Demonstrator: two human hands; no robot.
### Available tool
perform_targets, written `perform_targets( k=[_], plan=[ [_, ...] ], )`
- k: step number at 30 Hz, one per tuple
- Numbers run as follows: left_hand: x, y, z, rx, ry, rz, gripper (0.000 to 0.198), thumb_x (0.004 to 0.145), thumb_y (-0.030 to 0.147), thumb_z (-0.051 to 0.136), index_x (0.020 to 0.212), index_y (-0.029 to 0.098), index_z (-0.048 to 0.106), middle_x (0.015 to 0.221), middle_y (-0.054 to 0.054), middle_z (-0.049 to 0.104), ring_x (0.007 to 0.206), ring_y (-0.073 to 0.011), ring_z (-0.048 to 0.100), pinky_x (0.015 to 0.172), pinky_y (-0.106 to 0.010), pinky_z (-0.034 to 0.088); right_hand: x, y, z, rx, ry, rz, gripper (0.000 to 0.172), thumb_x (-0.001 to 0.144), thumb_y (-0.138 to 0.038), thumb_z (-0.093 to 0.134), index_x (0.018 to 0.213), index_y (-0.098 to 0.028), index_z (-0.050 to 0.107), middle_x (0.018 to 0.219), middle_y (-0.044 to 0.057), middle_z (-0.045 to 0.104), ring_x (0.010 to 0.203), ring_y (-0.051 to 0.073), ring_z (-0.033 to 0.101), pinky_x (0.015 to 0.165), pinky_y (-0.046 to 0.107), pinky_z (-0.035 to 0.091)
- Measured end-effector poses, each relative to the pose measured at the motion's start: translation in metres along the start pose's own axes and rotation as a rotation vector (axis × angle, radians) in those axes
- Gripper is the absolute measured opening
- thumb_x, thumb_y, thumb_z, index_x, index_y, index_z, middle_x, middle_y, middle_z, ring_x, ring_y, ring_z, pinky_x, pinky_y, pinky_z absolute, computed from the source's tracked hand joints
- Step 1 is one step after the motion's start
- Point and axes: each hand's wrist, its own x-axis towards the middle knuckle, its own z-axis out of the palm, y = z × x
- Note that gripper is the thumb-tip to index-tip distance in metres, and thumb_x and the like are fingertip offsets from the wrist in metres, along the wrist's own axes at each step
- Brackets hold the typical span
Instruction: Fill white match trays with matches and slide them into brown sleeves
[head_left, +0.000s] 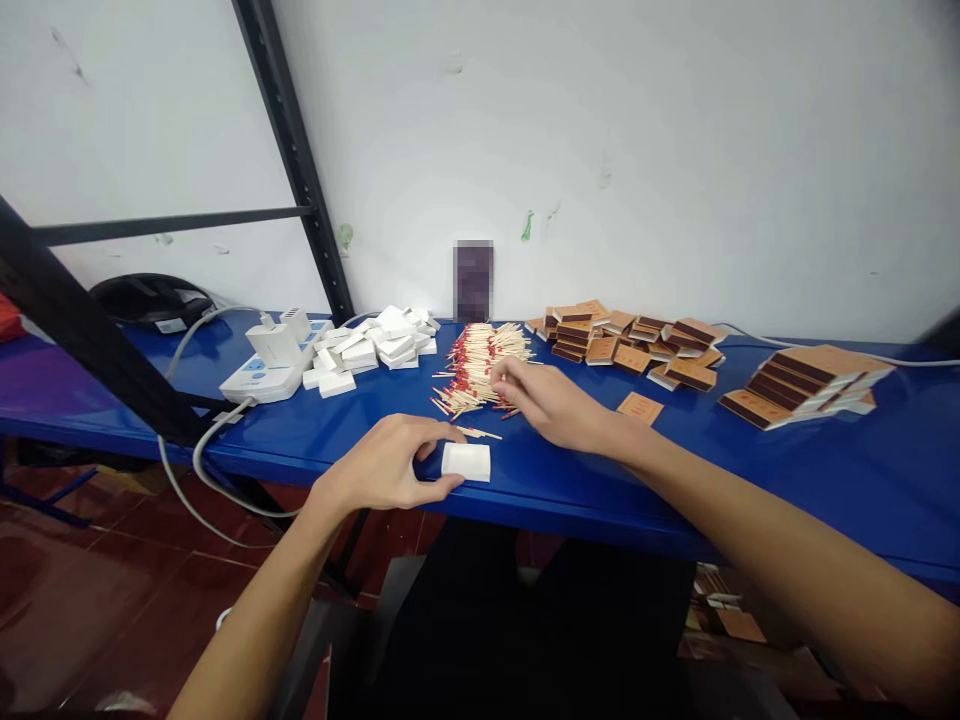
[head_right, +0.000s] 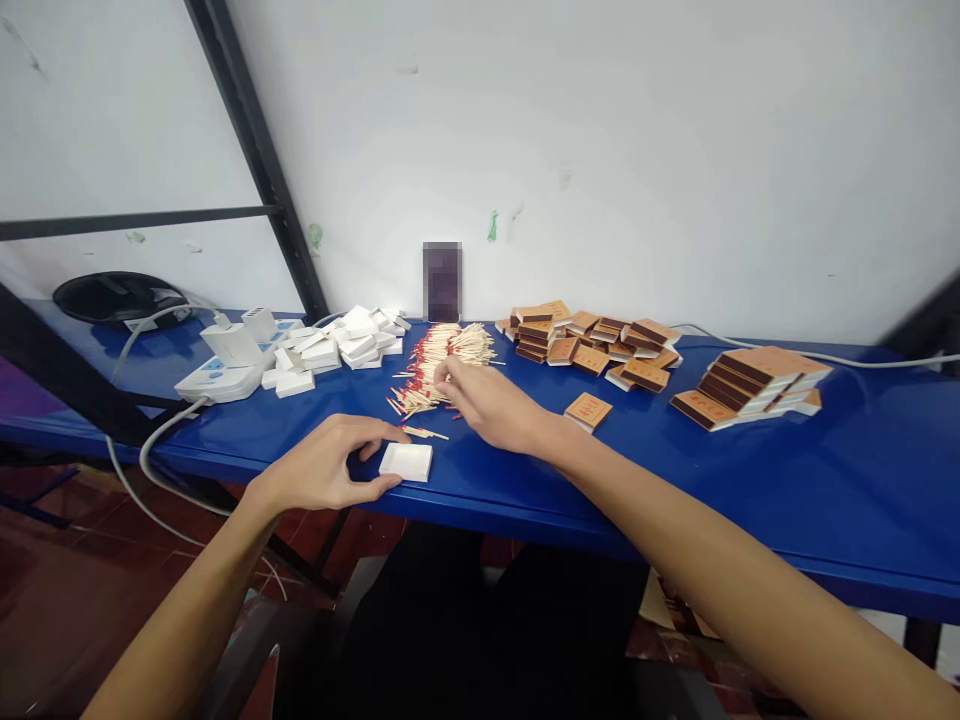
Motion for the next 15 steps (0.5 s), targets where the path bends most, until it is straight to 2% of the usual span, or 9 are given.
perform_targets(
  k=[3, 5, 7, 11, 15],
  plan=[
    [0.0, -0.001, 0.0, -0.009, -0.001, 0.004, 0.035, 0.081, 0.037, 0.067, 0.112, 0.021, 0.067, 0.067, 0.004, 0.052, 0.058, -0.0117, 0.048, 0.062, -0.025, 0.037, -0.002, 0.002, -0.01, 0.026, 0.162, -0.029, 0.02, 0.101, -0.031, 0.035, 0.089, -0.02, 0.047, 0.086, 0.004, 0.054, 0.076, 0.018, 0.049, 0.071, 0.031, 0.037],
    [0.0, 0.0, 0.0, -0.012, -0.003, 0.01, 0.035, 0.082, 0.036, 0.067, 0.113, 0.021, 0.067, 0.069, 0.003, 0.054, 0.061, -0.0124, 0.05, 0.065, -0.026, 0.039, -0.004, 0.005, -0.013, -0.008, 0.202, -0.062, 0.019, 0.101, -0.03, 0.036, 0.088, -0.021, 0.047, 0.091, 0.006, 0.052, 0.082, 0.019, 0.048, 0.074, 0.032, 0.038],
    [0.0, 0.0, -0.001, 0.002, -0.004, 0.017, 0.034, 0.082, 0.036, 0.067, 0.113, 0.021, 0.067, 0.073, 0.002, 0.057, 0.067, -0.0144, 0.054, 0.069, -0.027, 0.041, -0.006, 0.007, -0.014, -0.018, 0.18, -0.059, 0.019, 0.1, -0.029, 0.036, 0.087, -0.021, 0.047, 0.089, 0.005, 0.052, 0.08, 0.018, 0.048, 0.073, 0.031, 0.038],
    [-0.002, 0.003, -0.002, 0.037, 0.007, 0.019, 0.033, 0.083, 0.037, 0.066, 0.112, 0.021, 0.067, 0.091, -0.003, 0.059, 0.084, -0.0188, 0.057, 0.076, -0.029, 0.044, -0.008, 0.005, -0.009, 0.019, 0.081, 0.016, 0.018, 0.1, -0.029, 0.038, 0.094, -0.019, 0.052, 0.07, -0.001, 0.054, 0.062, 0.015, 0.047, 0.063, 0.028, 0.036],
    [-0.003, 0.004, -0.001, 0.007, 0.039, 0.034, 0.03, 0.082, 0.035, 0.067, 0.109, 0.021, 0.068, 0.103, -0.005, 0.058, 0.094, -0.0206, 0.058, 0.085, -0.032, 0.047, -0.008, -0.001, -0.005, 0.061, 0.025, 0.005, 0.02, 0.097, -0.026, 0.043, 0.093, -0.019, 0.062, 0.077, 0.002, 0.065, 0.067, 0.015, 0.056, 0.064, 0.027, 0.04]
  ],
)
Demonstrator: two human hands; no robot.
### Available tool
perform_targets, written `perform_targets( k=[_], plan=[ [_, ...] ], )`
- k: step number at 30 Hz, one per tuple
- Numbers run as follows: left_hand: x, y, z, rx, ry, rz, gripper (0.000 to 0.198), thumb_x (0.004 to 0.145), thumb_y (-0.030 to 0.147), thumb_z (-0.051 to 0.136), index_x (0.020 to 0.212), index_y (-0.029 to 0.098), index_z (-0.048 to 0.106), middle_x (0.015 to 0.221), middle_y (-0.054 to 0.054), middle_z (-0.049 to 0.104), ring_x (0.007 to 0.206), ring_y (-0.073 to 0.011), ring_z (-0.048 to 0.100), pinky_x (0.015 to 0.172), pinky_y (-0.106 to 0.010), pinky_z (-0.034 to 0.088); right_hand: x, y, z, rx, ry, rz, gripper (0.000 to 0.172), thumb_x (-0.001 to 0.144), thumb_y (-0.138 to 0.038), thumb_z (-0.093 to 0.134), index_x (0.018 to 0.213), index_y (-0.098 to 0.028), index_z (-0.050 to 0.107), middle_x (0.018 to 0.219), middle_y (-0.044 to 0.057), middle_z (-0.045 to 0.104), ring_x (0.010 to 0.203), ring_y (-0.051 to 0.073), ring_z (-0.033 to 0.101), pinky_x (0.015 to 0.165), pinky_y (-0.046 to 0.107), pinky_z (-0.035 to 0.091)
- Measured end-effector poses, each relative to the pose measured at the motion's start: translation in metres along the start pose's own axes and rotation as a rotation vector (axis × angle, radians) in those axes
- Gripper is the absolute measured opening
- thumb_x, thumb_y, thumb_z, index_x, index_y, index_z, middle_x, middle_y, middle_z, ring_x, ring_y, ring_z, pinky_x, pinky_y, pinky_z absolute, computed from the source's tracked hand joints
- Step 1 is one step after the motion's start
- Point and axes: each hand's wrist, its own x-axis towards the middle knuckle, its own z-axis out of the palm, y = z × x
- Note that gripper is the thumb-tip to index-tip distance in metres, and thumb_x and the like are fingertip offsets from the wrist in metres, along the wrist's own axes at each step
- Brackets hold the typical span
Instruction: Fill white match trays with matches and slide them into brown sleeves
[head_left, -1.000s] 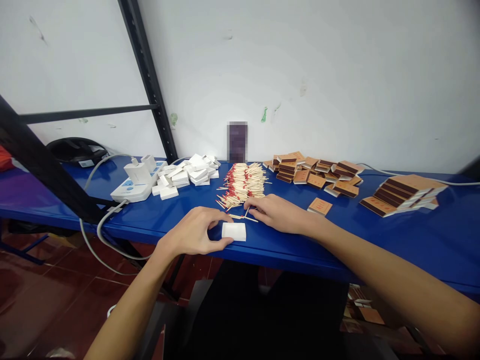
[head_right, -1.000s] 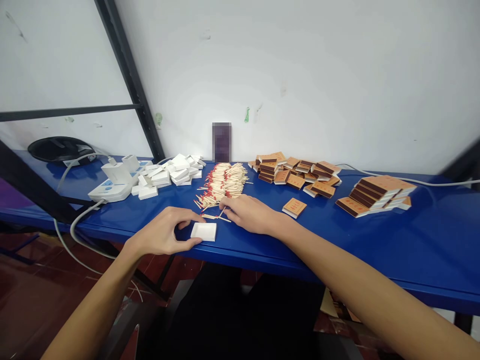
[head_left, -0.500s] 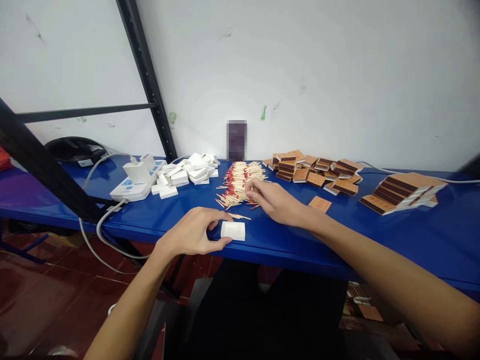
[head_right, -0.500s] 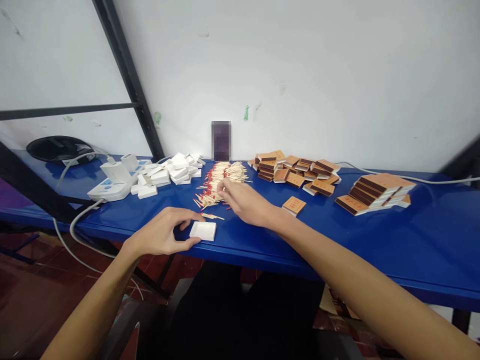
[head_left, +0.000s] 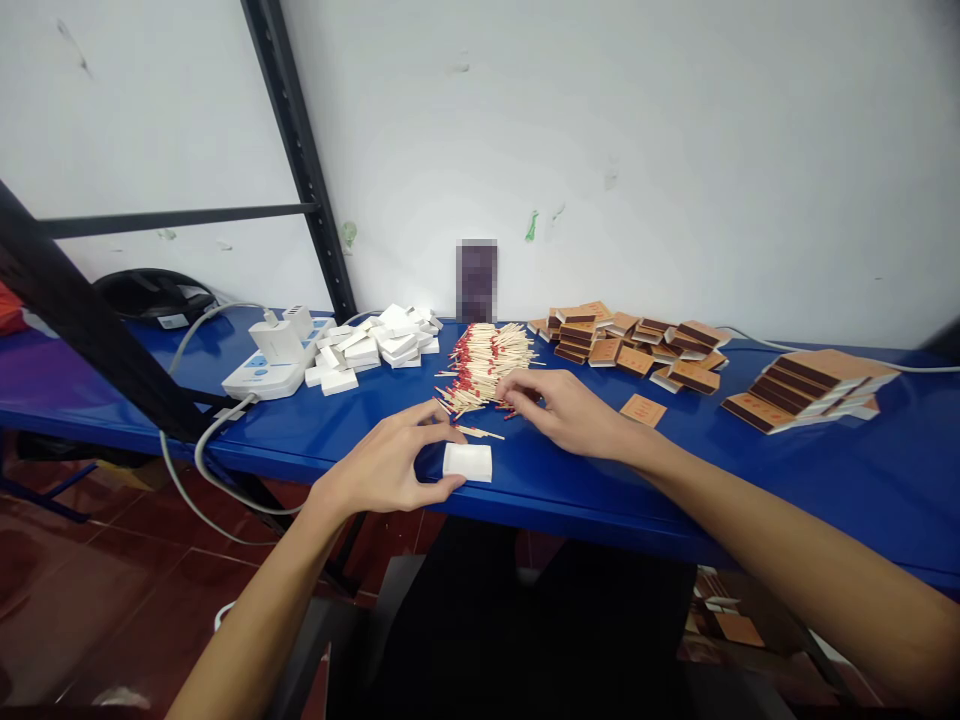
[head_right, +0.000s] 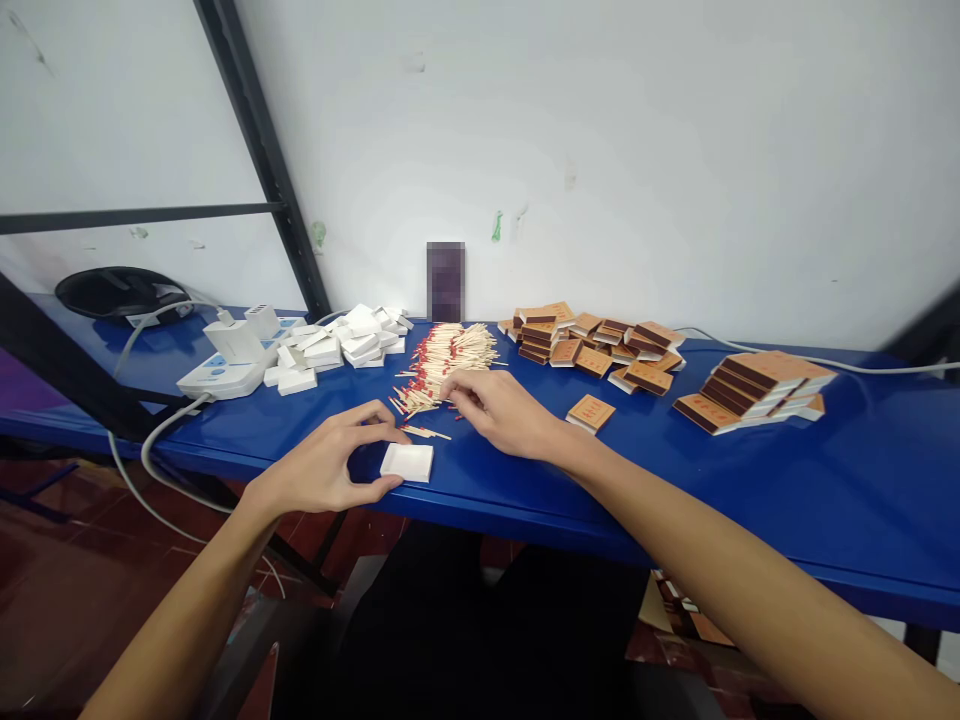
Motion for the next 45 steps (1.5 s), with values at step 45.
perform_targets(
  k=[45],
  plan=[
    [0.06, -0.021, -0.011, 0.187, -0.108, -0.24, 0.02, 0.082, 0.03, 0.06, 0.075, 0.018, 0.074, 0.069, -0.005, 0.067, 0.062, -0.0176, 0.057, 0.059, -0.028, 0.035, -0.001, -0.004, 0.014, -0.264, -0.179, -0.031, 0.019, 0.09, -0.035, 0.06, 0.087, -0.018, 0.066, 0.087, 0.006, 0.06, 0.077, 0.017, 0.054, 0.068, 0.03, 0.038]
  ],
)
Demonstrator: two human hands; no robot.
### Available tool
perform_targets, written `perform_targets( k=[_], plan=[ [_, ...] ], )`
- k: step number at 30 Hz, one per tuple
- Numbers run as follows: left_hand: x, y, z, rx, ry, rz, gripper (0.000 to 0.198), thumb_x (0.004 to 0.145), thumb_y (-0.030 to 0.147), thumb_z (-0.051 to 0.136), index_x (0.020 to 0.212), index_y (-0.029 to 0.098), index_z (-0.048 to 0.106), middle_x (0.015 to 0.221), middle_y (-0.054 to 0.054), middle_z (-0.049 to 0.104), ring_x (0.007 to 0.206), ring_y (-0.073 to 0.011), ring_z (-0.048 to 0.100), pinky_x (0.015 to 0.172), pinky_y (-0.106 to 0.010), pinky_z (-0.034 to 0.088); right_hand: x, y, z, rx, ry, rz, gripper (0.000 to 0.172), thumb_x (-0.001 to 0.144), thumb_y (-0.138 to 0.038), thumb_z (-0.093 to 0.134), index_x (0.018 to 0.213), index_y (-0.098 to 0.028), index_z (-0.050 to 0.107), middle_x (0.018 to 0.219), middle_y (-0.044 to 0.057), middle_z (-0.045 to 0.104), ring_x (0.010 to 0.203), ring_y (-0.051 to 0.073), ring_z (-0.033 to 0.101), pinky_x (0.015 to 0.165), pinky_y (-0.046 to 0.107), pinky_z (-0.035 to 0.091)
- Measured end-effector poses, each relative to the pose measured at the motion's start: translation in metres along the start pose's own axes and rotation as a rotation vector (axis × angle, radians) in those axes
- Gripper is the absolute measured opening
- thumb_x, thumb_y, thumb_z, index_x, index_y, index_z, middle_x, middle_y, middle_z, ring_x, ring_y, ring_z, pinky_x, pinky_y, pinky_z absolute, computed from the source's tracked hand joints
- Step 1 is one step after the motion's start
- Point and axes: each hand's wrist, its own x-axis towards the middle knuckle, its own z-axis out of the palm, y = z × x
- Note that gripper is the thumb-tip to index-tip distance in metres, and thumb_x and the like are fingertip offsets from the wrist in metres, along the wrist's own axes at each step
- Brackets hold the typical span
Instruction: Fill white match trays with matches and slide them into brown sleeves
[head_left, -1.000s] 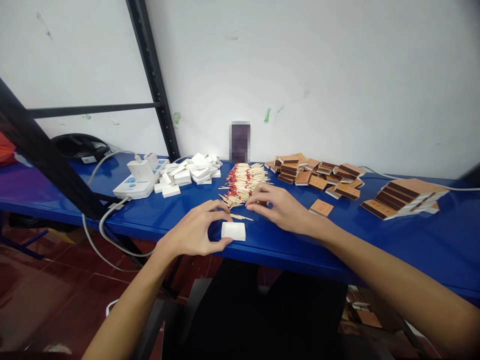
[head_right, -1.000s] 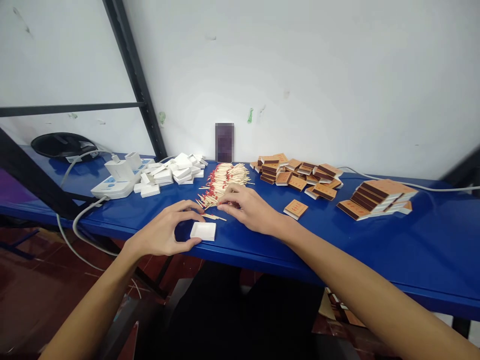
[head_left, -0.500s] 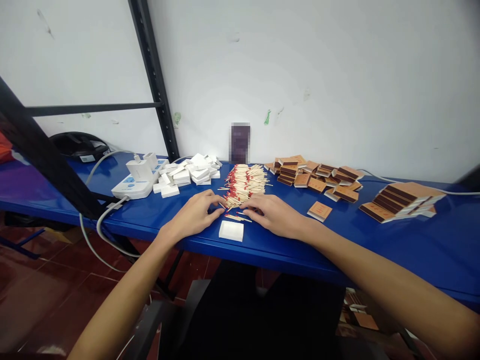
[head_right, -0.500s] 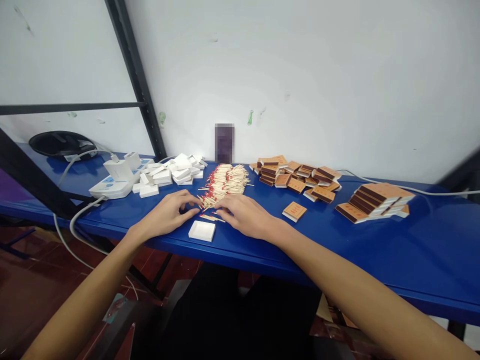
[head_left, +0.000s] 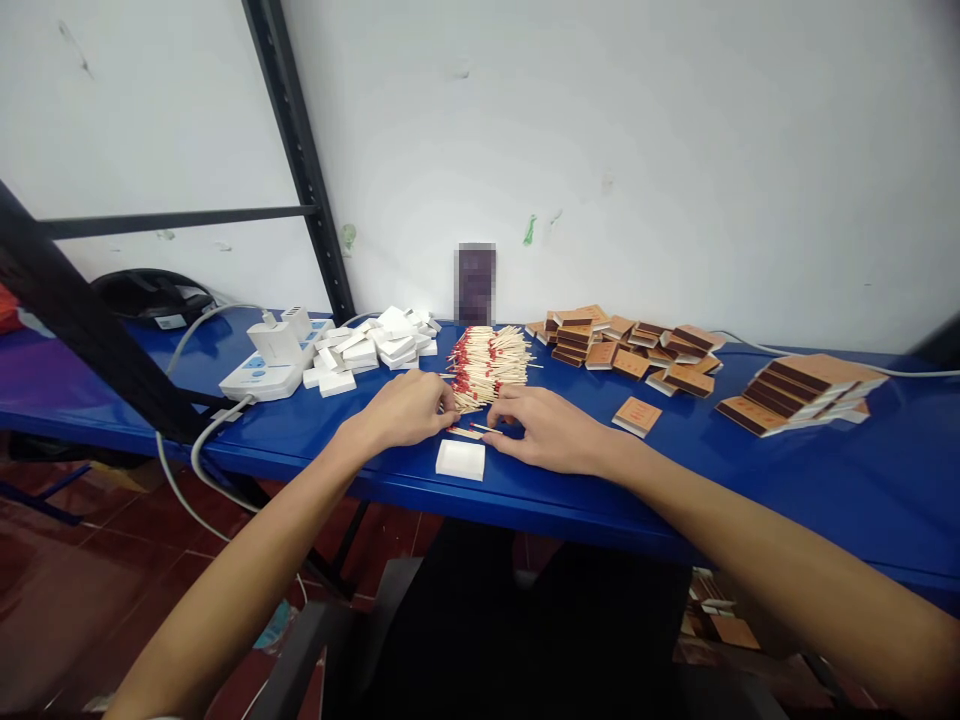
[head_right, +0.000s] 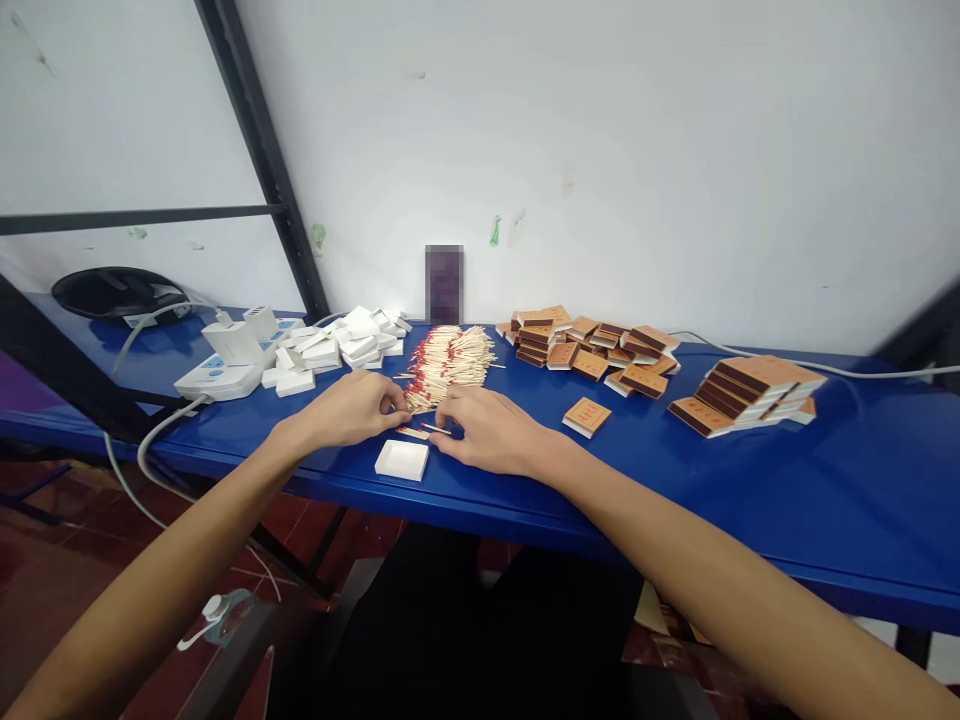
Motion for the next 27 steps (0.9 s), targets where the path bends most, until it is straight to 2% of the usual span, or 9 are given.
perform_targets(
  k=[7, 14, 21, 27],
  plan=[
    [0.0, -0.002, -0.002, -0.001, -0.039, 0.018, 0.017, 0.077, 0.024, 0.059, 0.07, 0.018, 0.073, 0.064, -0.003, 0.066, 0.057, -0.015, 0.053, 0.057, -0.027, 0.032, 0.002, 0.001, 0.003, 0.02, 0.023, -0.041, 0.014, 0.09, -0.021, 0.055, 0.081, -0.017, 0.064, 0.082, 0.005, 0.059, 0.073, 0.015, 0.052, 0.066, 0.028, 0.037],
    [-0.006, -0.009, -0.006, -0.033, -0.049, 0.041, 0.017, 0.077, 0.022, 0.057, 0.074, 0.018, 0.073, 0.064, -0.001, 0.064, 0.058, -0.0137, 0.052, 0.057, -0.026, 0.032, 0.011, 0.001, 0.011, 0.037, 0.061, 0.002, 0.015, 0.09, -0.023, 0.057, 0.08, -0.017, 0.066, 0.074, 0.003, 0.06, 0.069, 0.014, 0.051, 0.066, 0.027, 0.036],
    [-0.014, -0.024, -0.008, -0.108, -0.004, 0.006, 0.025, 0.084, 0.031, 0.058, 0.101, 0.017, 0.069, 0.063, 0.002, 0.058, 0.057, -0.0134, 0.051, 0.059, -0.026, 0.034, 0.015, -0.004, 0.014, 0.113, 0.057, -0.049, 0.023, 0.095, -0.029, 0.053, 0.085, -0.016, 0.068, 0.077, 0.003, 0.064, 0.071, 0.014, 0.054, 0.065, 0.027, 0.036],
    [-0.012, -0.034, -0.003, -0.148, -0.019, 0.022, 0.029, 0.089, 0.036, 0.057, 0.107, 0.017, 0.069, 0.063, 0.003, 0.054, 0.057, -0.0132, 0.05, 0.058, -0.026, 0.033, 0.015, -0.001, 0.014, 0.123, 0.03, -0.079, 0.023, 0.093, -0.036, 0.056, 0.087, -0.018, 0.069, 0.077, 0.002, 0.064, 0.072, 0.014, 0.054, 0.067, 0.027, 0.037]
  ],
)
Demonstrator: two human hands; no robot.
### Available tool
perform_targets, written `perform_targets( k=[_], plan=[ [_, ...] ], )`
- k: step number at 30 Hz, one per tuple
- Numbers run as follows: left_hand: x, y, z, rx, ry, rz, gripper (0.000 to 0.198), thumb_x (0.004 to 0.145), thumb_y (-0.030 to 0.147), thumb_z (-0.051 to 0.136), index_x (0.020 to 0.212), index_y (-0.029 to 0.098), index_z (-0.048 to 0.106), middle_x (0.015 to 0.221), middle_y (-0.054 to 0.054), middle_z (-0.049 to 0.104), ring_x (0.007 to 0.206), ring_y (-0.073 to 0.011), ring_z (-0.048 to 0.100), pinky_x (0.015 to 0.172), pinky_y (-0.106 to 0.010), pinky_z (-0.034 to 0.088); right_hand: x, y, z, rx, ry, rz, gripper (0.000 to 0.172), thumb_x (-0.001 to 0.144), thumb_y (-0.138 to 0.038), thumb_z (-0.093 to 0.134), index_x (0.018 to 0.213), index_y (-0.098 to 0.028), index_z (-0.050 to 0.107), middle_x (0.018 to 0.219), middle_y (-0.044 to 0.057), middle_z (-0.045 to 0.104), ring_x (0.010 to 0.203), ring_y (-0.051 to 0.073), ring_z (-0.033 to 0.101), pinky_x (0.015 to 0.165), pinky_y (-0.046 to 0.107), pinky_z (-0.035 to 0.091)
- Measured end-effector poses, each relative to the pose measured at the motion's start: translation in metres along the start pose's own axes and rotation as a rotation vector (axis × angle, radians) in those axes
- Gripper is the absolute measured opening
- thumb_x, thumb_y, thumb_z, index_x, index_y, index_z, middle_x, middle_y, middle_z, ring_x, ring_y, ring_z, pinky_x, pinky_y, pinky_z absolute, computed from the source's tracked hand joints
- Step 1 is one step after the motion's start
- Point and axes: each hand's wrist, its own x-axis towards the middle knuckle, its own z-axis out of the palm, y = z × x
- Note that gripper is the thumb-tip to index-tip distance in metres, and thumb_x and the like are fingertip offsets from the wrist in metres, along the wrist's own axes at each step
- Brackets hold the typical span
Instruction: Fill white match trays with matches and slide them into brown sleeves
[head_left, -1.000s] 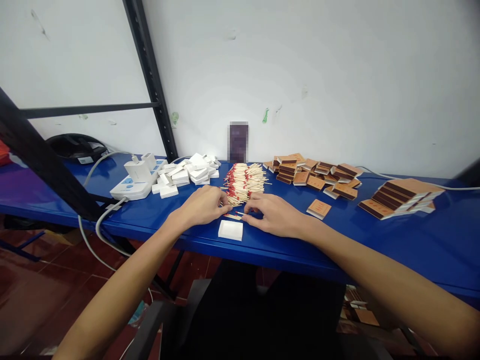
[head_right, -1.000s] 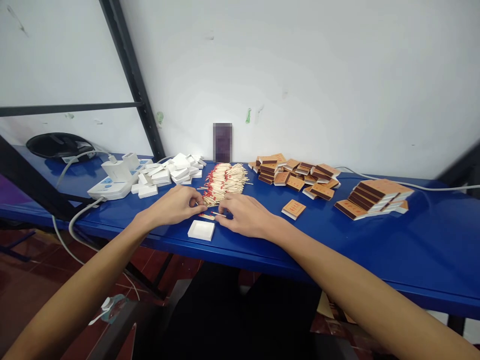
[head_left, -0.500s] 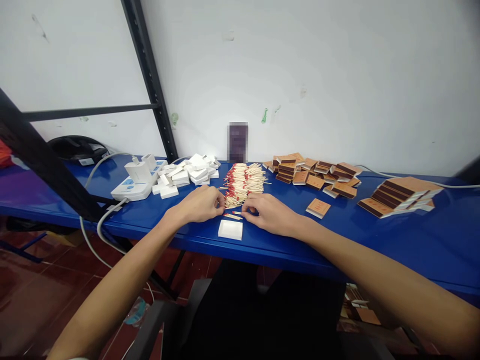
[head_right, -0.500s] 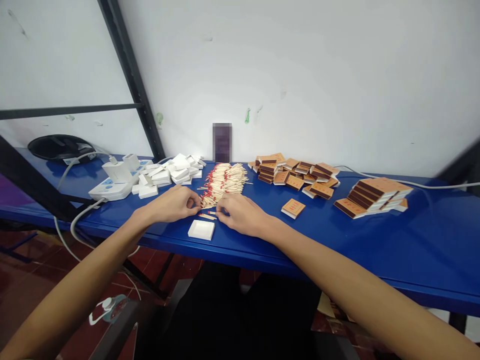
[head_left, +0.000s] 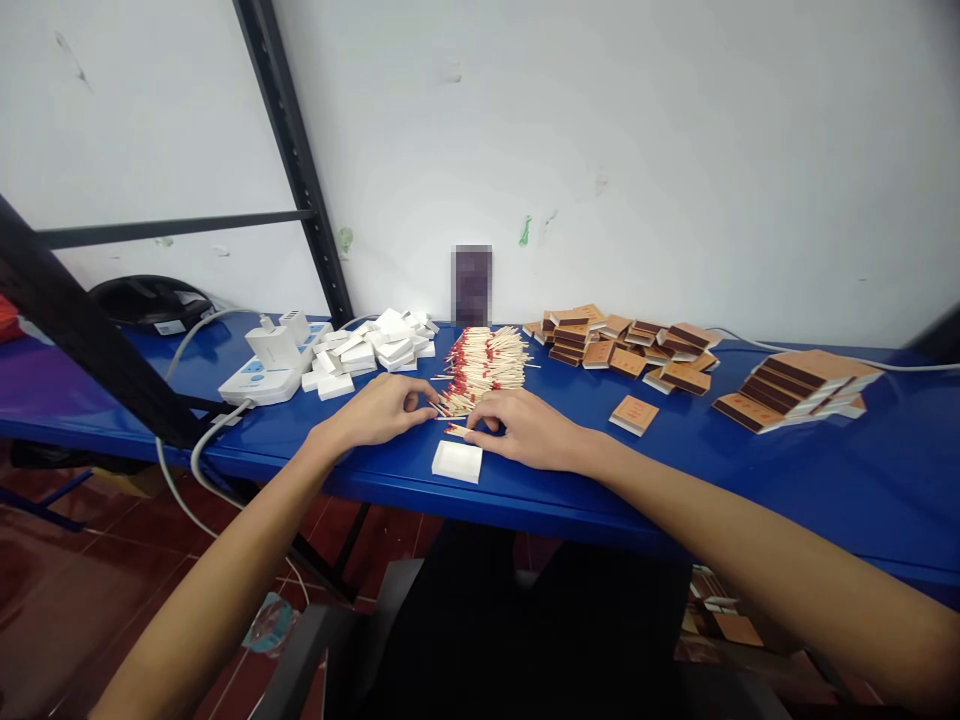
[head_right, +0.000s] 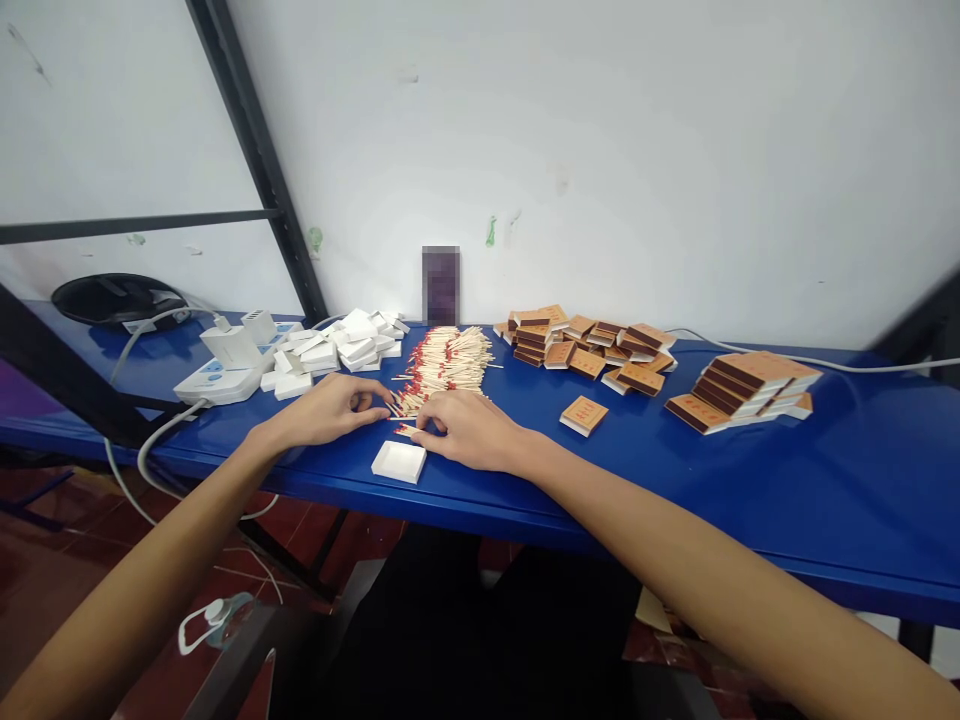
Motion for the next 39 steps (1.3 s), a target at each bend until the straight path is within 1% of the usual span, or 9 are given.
perform_targets(
  k=[6, 13, 16, 22, 27, 33, 36, 39],
  plan=[
    [0.003, 0.001, 0.002, 0.001, -0.017, 0.044, 0.028, 0.089, 0.035, 0.056, 0.106, 0.017, 0.071, 0.065, 0.001, 0.055, 0.057, -0.013, 0.05, 0.058, -0.025, 0.033, -0.001, 0.002, 0.0, 0.004, -0.001, -0.01, 0.019, 0.091, -0.033, 0.06, 0.086, -0.018, 0.07, 0.076, 0.001, 0.062, 0.071, 0.013, 0.054, 0.066, 0.026, 0.036],
    [-0.008, 0.0, -0.003, -0.017, -0.003, -0.017, 0.023, 0.09, 0.034, 0.054, 0.096, 0.017, 0.069, 0.06, 0.003, 0.05, 0.054, -0.0124, 0.046, 0.057, -0.025, 0.032, -0.003, 0.001, -0.002, -0.013, -0.005, -0.001, 0.019, 0.092, -0.034, 0.059, 0.088, -0.019, 0.07, 0.079, 0.002, 0.064, 0.074, 0.015, 0.055, 0.067, 0.027, 0.037],
    [-0.012, 0.0, -0.004, -0.03, -0.003, -0.028, 0.022, 0.09, 0.033, 0.053, 0.094, 0.017, 0.068, 0.059, 0.004, 0.047, 0.053, -0.0121, 0.044, 0.057, -0.025, 0.032, -0.003, 0.001, -0.002, -0.026, -0.005, -0.004, 0.019, 0.092, -0.034, 0.059, 0.088, -0.019, 0.07, 0.078, 0.002, 0.063, 0.074, 0.015, 0.055, 0.068, 0.028, 0.038],
    [-0.004, -0.001, -0.004, -0.064, -0.03, -0.021, 0.022, 0.089, 0.034, 0.054, 0.091, 0.017, 0.068, 0.06, 0.003, 0.048, 0.055, -0.0124, 0.044, 0.056, -0.025, 0.031, -0.006, 0.001, -0.001, -0.004, 0.034, -0.016, 0.016, 0.091, -0.032, 0.06, 0.09, -0.02, 0.07, 0.091, 0.005, 0.063, 0.084, 0.017, 0.057, 0.072, 0.029, 0.041],
    [0.004, -0.005, 0.001, -0.095, -0.043, 0.01, 0.018, 0.088, 0.031, 0.054, 0.089, 0.017, 0.066, 0.063, 0.002, 0.051, 0.057, -0.0125, 0.045, 0.055, -0.025, 0.03, -0.006, 0.0, -0.001, -0.011, 0.028, -0.019, 0.017, 0.092, -0.032, 0.059, 0.092, -0.02, 0.07, 0.09, 0.004, 0.063, 0.085, 0.017, 0.057, 0.075, 0.029, 0.042],
    [-0.003, -0.008, 0.0, -0.128, -0.065, 0.008, 0.021, 0.091, 0.034, 0.051, 0.09, 0.016, 0.062, 0.064, 0.003, 0.049, 0.057, -0.0121, 0.043, 0.056, -0.024, 0.032, -0.005, 0.002, 0.0, -0.009, 0.028, -0.027, 0.015, 0.092, -0.031, 0.061, 0.089, -0.021, 0.07, 0.09, 0.004, 0.063, 0.087, 0.018, 0.056, 0.078, 0.03, 0.042],
    [-0.006, -0.006, -0.001, -0.139, -0.077, -0.007, 0.023, 0.091, 0.037, 0.051, 0.091, 0.016, 0.062, 0.062, 0.004, 0.046, 0.056, -0.0124, 0.042, 0.056, -0.025, 0.031, -0.005, 0.003, 0.0, -0.011, 0.033, -0.028, 0.016, 0.092, -0.033, 0.06, 0.089, -0.021, 0.071, 0.089, 0.004, 0.063, 0.087, 0.018, 0.056, 0.077, 0.03, 0.042],
    [-0.007, -0.002, -0.001, -0.141, -0.069, -0.013, 0.024, 0.091, 0.037, 0.052, 0.09, 0.016, 0.063, 0.062, 0.003, 0.048, 0.057, -0.0128, 0.043, 0.055, -0.025, 0.031, -0.005, 0.002, 0.0, -0.013, 0.052, -0.047, 0.014, 0.091, -0.03, 0.061, 0.088, -0.02, 0.071, 0.091, 0.005, 0.064, 0.088, 0.018, 0.057, 0.078, 0.031, 0.043]
  ],
)
